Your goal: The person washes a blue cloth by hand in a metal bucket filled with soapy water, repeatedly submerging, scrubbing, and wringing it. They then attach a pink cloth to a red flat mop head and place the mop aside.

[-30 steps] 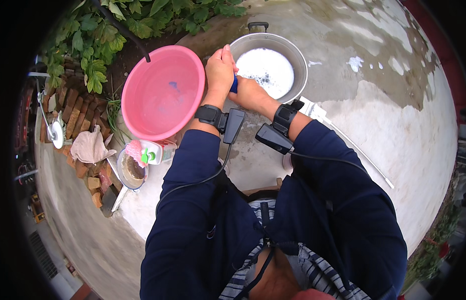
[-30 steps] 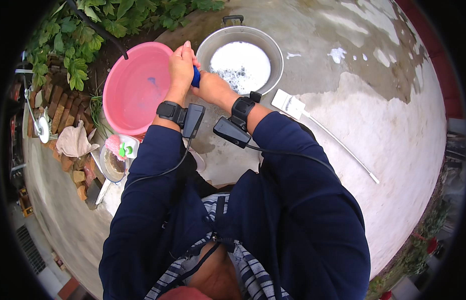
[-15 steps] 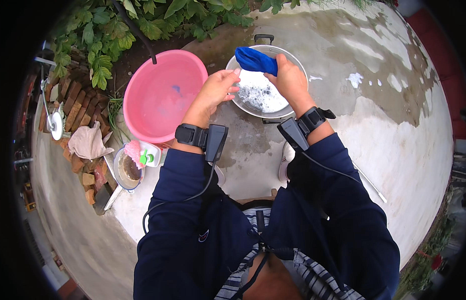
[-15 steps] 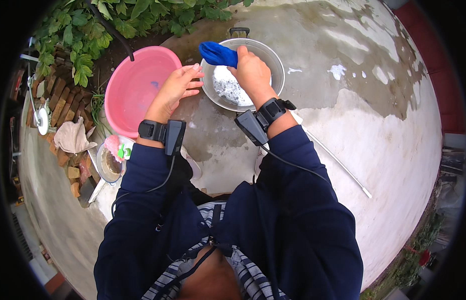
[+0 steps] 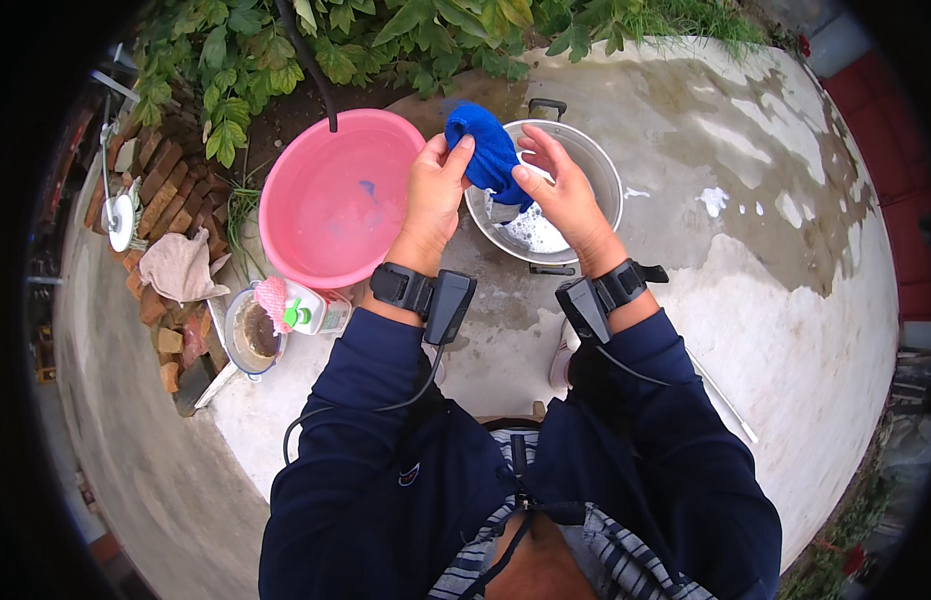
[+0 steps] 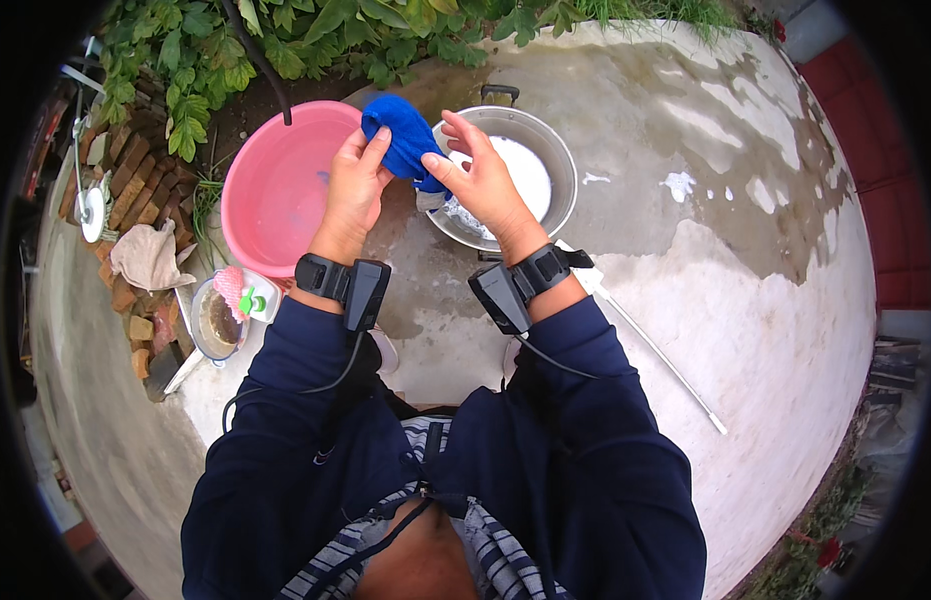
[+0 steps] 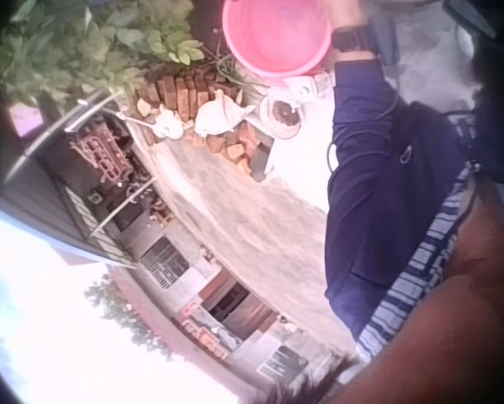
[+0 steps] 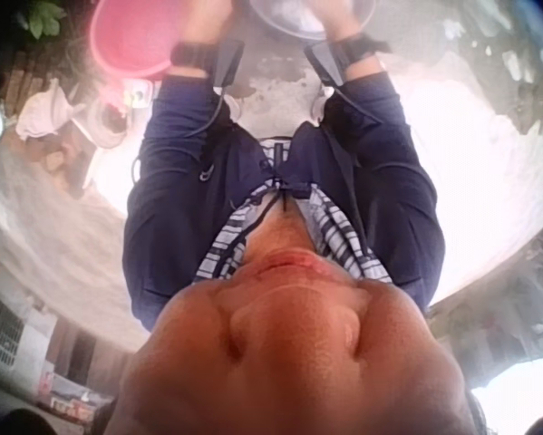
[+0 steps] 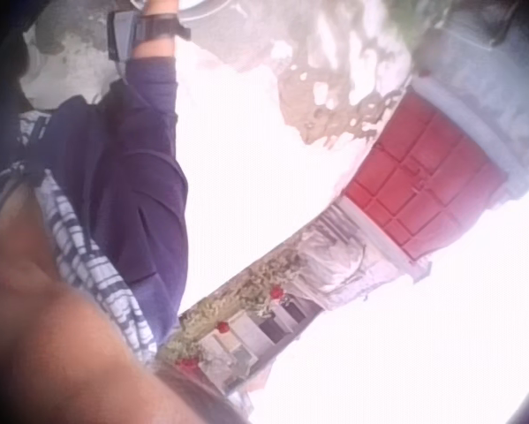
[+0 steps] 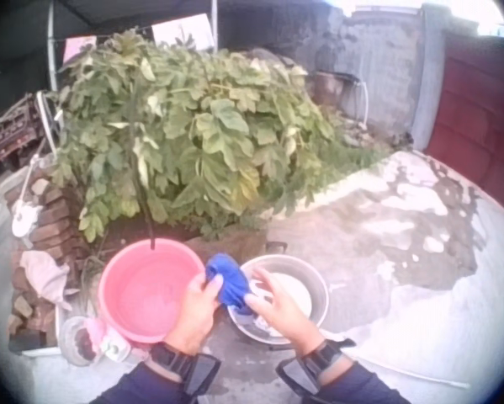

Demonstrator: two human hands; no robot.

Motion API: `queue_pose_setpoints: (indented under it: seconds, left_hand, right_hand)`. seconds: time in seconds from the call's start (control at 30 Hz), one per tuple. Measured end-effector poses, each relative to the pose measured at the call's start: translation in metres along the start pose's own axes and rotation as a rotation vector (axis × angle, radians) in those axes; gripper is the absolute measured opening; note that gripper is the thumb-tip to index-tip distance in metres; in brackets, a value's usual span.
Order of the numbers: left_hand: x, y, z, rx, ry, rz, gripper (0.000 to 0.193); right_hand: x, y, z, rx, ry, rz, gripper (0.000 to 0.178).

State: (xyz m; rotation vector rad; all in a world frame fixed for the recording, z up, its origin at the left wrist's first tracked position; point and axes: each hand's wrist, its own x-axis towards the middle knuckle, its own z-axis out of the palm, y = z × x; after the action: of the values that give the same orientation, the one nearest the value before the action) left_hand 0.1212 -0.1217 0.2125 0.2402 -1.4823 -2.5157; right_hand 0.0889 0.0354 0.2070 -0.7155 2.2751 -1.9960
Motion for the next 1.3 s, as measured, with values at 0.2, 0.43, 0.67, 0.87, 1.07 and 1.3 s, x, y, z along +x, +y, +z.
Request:
queue_pose_setpoints:
  seconds: [0.2, 0.43, 0.67, 0.87, 1.07, 1.3]
  left_hand:
    - [-0.009, 0.006, -0.004, 0.084, -0.124, -0.112, 0.027]
    - [-0.009, 0.014, -0.02, 1.046, -0.154, 0.36, 0.024]
    - [-0.008, 0.018, -0.021, 1.183, 0.067, 0.447, 0.018]
    - [0.002, 0.01, -0.021, 0.32, 0.25, 0.12, 0.017]
    - [-0.034, 0.02, 0.011, -0.374, -0.246, -0.222, 0.02]
    - [-0.036, -0.011, 0.021, -0.205, -0.2, -0.063, 0.022]
  right_hand:
    - [0.006, -0.005, -0.009, 0.293, -0.025, 0.211, 0.023]
    - [0.008, -0.026, -0.044, -0.011, -0.081, 0.281, 0.024]
    - [0.003, -0.019, -0.046, 0.15, -0.334, 0.279, 0.021]
    - [0.005, -0.037, -0.028, 0.105, -0.3, 0.239, 0.019]
    - [-0.013, -0.081, 0.014, 1.076, -0.441, 0.365, 0.03]
    - [-0.018, -0.044, 0.047, 0.904, 0.05, 0.632, 0.026]
